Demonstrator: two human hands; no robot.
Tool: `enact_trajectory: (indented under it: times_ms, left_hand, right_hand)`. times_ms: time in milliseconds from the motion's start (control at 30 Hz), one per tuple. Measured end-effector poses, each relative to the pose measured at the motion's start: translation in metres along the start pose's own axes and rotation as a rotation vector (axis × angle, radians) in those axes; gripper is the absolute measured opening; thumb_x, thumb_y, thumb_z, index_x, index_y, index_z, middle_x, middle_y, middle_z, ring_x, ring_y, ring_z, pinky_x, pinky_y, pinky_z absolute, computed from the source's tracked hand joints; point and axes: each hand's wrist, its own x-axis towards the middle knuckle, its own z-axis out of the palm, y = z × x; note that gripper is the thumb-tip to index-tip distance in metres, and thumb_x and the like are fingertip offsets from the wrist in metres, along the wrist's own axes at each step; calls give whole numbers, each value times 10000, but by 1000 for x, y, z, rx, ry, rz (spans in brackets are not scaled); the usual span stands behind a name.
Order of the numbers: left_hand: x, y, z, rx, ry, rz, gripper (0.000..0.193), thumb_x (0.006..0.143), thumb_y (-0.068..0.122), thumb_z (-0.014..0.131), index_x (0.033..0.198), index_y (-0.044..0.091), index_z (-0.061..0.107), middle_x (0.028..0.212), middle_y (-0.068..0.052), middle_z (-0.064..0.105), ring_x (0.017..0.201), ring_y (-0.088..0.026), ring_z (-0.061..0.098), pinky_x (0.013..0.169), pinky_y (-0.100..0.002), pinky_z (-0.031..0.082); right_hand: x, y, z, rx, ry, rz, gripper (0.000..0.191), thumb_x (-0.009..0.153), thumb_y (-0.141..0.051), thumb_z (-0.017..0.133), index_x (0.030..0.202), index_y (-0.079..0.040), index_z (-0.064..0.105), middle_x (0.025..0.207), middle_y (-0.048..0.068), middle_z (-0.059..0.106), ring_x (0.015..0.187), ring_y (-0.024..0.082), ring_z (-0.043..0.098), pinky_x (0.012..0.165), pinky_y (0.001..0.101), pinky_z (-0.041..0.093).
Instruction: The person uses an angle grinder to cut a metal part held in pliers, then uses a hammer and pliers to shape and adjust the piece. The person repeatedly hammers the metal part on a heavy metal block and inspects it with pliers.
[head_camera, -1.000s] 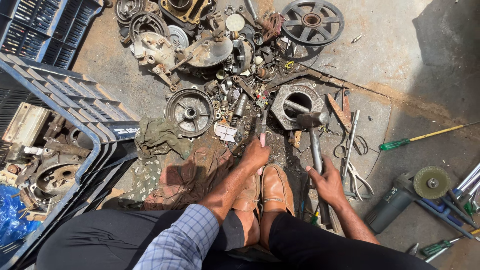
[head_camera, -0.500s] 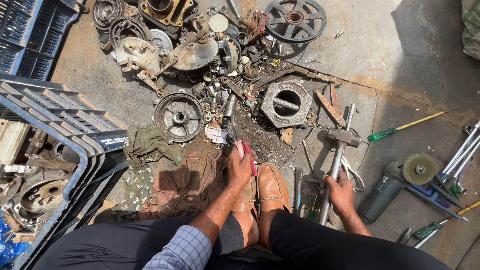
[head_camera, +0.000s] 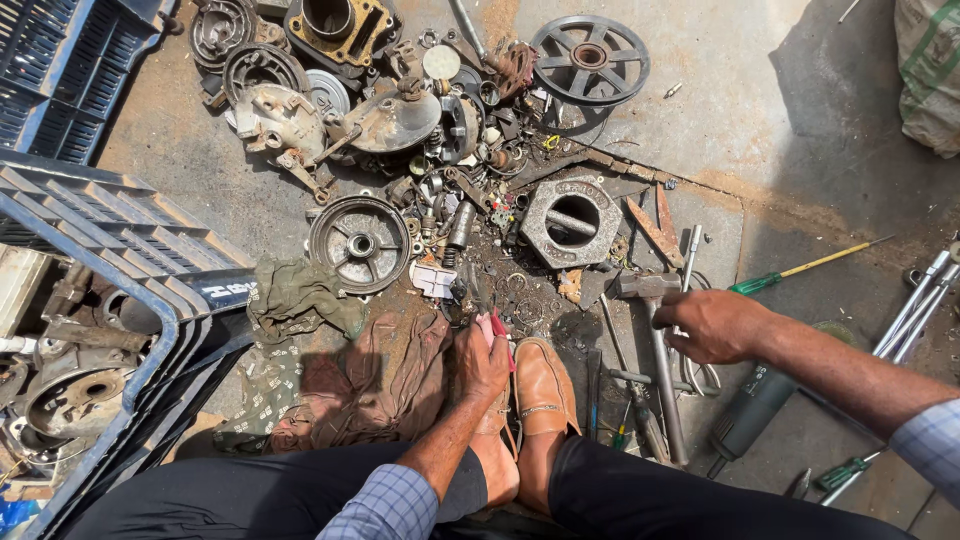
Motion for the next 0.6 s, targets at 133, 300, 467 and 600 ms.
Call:
enact_trajectory:
  times_ms: [133,300,467,600]
  left_hand:
    - [17,4,-2,5,-4,-24,304,890,233,588,1071,-10,609,979,-284,630,956,-465,571,855,-582,441]
    - [41,1,-3,18,23,-9,329,885,242,594,1067,-32,596,974,-289,633,950,-481,570,850,-588,442]
    - [61,-3,4,16,-11,1,310,884,226,579,1051,-35,595,947,-286,633,923,-482,576,853,-593,437]
    - [64,-4,3,-5,-37,-15,268,874,219,570,994,-16,611,910,-270,647,891,-477,589,844,-591,434]
  right_hand:
    - [90,-11,-66,117,209,-154,305,926,-168,582,1188,-77,710,1189,167,707,1071,303,713,961,451,568]
    - [177,-52,-82,281,489,185,594,1003,-553,491,1248,-42,671,1150,231,708,1071,403,683,927,514,549]
    - [195,-74,-76,157,301,390,1010,887,-849,355,1430,-13,517,1318,242,639,1221,383,633,1087,551,435]
    - [209,-85,-77,121,209,433,1152,862,-923,234,1523,9,386,1533,245,462,1395,370,493,1209,634,189]
